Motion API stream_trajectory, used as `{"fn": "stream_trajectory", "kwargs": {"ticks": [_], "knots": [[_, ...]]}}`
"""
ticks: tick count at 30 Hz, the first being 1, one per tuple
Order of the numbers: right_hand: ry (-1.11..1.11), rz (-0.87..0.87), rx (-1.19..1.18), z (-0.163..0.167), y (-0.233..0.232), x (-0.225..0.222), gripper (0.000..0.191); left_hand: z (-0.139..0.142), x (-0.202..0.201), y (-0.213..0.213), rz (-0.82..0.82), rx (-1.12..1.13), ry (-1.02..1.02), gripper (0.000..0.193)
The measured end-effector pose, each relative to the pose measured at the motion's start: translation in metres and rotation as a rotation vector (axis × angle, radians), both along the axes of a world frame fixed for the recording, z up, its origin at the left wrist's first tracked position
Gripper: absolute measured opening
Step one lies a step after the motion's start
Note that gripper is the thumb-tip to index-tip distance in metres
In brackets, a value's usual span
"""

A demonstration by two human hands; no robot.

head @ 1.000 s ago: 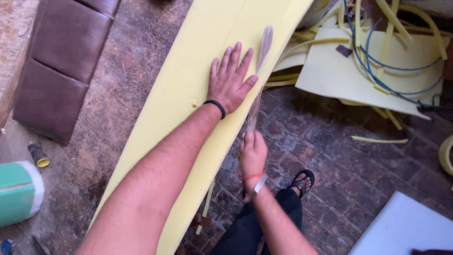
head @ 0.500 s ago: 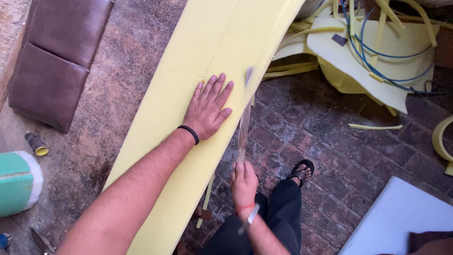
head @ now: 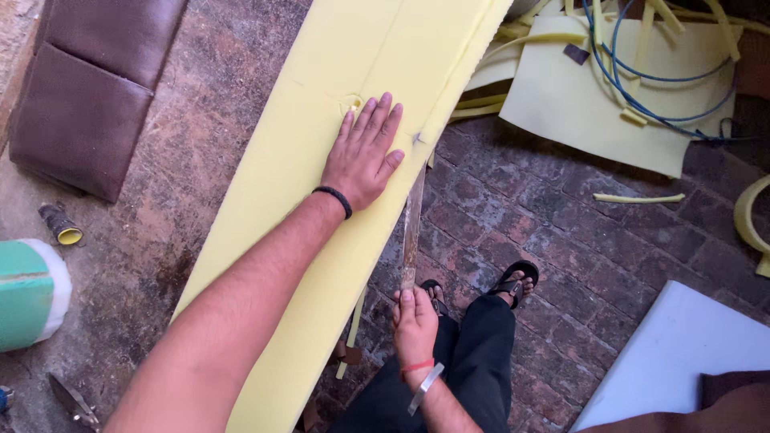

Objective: The person staples brown fabric onto a long wooden frame using a pneumatic staple gun. They then move a yellow foam cushion onto the table and use a knife to cut a slit into it.

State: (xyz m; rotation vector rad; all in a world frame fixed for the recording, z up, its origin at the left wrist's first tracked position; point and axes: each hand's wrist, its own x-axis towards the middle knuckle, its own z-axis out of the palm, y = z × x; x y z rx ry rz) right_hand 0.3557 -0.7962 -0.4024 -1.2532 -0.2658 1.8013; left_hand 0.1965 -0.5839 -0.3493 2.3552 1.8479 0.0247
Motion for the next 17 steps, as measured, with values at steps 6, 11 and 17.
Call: {"fn": "stream_trajectory", "kwargs": {"ticks": [6, 11, 17], "knots": [[-0.049, 0.031, 0.170, -0.023, 0.079, -0.014, 0.026, 0.010, -0.022, -0.113, -0.013, -0.004, 0.060, 0.071], [-0.012, 0.001, 0.034, -0.004, -0.050, -0.025, 0.018, 0.007, -0.026, -0.120, -0.015, 0.016, 0.041, 0.072], [-0.031, 0.021, 0.141, -0.023, 0.021, -0.026, 0.023, 0.004, -0.026, -0.118, -0.022, 0.034, 0.044, 0.072]]}}
